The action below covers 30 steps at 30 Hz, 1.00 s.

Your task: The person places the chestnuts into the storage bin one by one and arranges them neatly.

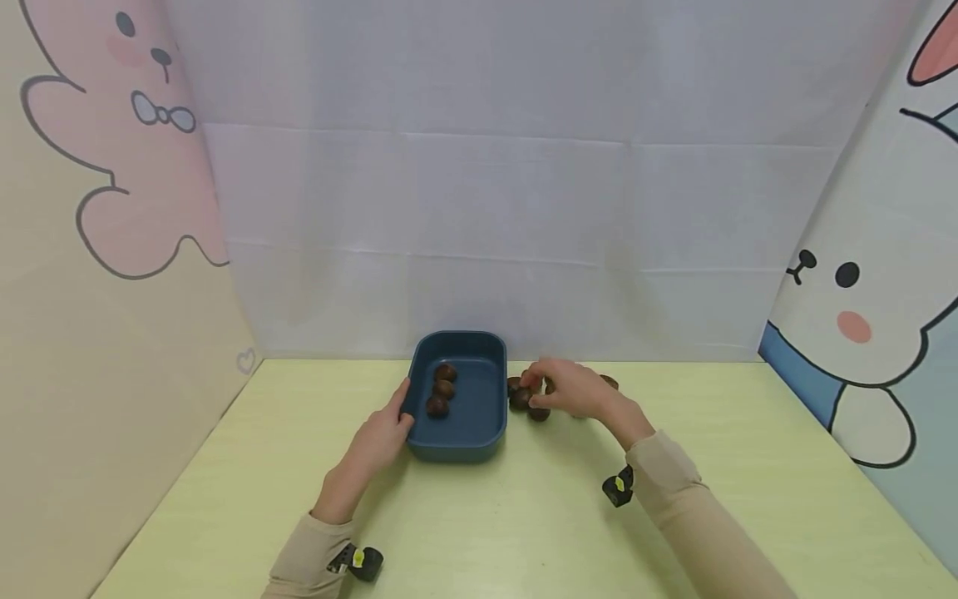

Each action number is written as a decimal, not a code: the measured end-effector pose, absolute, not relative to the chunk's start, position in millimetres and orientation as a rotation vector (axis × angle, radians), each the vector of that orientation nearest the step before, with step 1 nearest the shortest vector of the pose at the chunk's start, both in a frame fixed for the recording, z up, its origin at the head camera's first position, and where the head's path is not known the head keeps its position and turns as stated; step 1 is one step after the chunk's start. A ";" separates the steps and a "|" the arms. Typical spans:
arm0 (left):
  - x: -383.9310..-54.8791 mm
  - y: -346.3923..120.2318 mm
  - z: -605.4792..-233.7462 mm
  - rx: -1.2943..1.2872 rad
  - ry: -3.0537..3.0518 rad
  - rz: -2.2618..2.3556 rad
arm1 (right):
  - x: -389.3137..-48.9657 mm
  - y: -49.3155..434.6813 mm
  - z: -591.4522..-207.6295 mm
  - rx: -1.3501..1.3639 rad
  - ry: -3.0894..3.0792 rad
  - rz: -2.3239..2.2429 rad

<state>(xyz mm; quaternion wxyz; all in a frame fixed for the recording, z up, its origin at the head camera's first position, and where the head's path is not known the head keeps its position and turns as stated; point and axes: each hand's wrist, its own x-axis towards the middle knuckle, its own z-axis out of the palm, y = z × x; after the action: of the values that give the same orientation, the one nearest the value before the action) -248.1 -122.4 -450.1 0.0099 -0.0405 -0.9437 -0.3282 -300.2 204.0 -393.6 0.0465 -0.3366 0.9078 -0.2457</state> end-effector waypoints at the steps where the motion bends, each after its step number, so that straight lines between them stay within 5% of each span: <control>1: -247.8 -122.6 -450.1 -0.127 -2.946 -1.025 | -299.1 204.8 -395.6 -1.008 2.769 -0.763; 30: -247.5 -122.5 -448.5 -0.128 -2.944 -1.040 | -271.4 220.3 -450.6 -0.626 2.901 -1.250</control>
<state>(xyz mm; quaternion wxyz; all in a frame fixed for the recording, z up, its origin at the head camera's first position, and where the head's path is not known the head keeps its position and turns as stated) -247.5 -122.5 -448.5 0.0085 -0.0410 -0.9420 -0.3329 -271.4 220.3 -450.6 -0.0394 -0.1941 0.9002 -0.3878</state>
